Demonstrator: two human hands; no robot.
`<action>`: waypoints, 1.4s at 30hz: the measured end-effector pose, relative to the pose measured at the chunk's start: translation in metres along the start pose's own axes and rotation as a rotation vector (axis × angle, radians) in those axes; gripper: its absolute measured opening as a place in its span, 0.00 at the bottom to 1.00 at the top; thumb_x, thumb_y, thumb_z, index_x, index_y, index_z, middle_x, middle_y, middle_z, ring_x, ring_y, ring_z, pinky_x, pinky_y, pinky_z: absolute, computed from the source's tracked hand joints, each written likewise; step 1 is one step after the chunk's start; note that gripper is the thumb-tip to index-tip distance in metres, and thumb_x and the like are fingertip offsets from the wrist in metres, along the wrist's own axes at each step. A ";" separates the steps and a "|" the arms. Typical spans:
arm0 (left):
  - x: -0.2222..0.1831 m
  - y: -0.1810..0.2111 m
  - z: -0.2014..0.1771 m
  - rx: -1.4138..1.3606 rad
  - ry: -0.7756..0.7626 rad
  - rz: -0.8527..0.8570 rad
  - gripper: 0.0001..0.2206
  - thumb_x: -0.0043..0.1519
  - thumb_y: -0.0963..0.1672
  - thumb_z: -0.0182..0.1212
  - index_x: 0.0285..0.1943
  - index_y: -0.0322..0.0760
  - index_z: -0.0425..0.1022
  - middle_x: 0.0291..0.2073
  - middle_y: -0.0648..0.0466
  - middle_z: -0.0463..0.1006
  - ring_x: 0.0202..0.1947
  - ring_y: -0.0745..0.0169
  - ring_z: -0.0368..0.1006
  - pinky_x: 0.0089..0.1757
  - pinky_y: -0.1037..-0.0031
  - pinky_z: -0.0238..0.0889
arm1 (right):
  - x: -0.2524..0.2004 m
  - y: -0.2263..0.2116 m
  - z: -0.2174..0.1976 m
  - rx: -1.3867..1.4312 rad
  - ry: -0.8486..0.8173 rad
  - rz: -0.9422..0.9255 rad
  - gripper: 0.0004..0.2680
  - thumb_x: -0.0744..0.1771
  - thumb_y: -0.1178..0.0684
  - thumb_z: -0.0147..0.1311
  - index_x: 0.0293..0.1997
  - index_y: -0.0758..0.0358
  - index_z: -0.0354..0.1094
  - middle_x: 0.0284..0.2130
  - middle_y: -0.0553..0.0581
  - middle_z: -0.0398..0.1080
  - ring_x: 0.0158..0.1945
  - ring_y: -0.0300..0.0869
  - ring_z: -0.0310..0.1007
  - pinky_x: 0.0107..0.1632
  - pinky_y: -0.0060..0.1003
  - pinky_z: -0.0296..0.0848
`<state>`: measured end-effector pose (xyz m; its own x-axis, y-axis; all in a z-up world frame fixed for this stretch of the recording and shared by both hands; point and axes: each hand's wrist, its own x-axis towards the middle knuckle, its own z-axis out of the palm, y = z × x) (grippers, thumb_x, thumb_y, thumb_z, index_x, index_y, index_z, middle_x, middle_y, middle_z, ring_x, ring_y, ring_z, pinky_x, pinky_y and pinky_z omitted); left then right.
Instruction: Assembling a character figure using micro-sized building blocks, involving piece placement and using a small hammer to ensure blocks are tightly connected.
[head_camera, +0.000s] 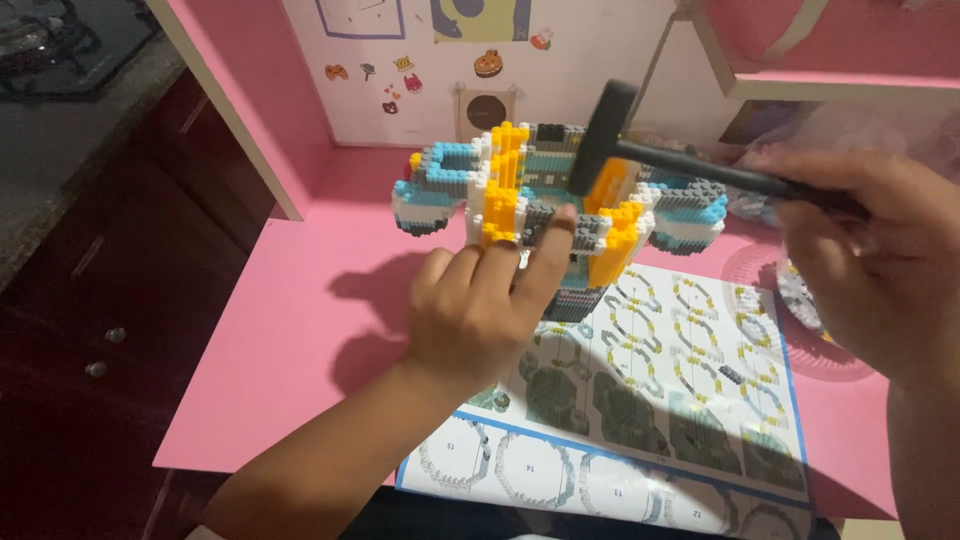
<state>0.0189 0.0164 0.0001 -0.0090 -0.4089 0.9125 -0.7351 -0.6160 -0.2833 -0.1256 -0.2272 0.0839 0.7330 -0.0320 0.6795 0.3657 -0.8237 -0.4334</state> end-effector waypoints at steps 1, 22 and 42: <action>-0.003 0.000 0.001 0.010 -0.026 0.001 0.17 0.72 0.38 0.72 0.68 0.47 0.78 0.24 0.61 0.64 0.22 0.67 0.56 0.26 0.72 0.52 | 0.006 -0.005 0.003 0.029 -0.004 -0.045 0.10 0.72 0.76 0.44 0.60 0.88 0.65 0.56 0.83 0.72 0.62 0.62 0.77 0.61 0.45 0.80; -0.002 0.001 0.002 -0.026 -0.051 -0.029 0.17 0.71 0.38 0.70 0.66 0.49 0.78 0.23 0.61 0.65 0.20 0.70 0.60 0.24 0.76 0.60 | 0.003 0.016 0.017 -0.358 0.007 -0.196 0.09 0.72 0.71 0.57 0.58 0.77 0.78 0.53 0.72 0.80 0.49 0.55 0.78 0.52 0.46 0.72; -0.004 -0.001 0.000 -0.037 -0.066 -0.035 0.17 0.72 0.38 0.69 0.67 0.50 0.78 0.24 0.62 0.61 0.21 0.68 0.56 0.25 0.73 0.57 | 0.004 0.016 0.023 -0.140 0.047 -0.128 0.10 0.71 0.76 0.53 0.58 0.80 0.73 0.51 0.72 0.77 0.44 0.49 0.72 0.50 0.41 0.67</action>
<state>0.0194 0.0185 -0.0035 0.0613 -0.4320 0.8998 -0.7585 -0.6062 -0.2394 -0.1037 -0.2281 0.0662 0.6570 0.0541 0.7520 0.3680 -0.8935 -0.2572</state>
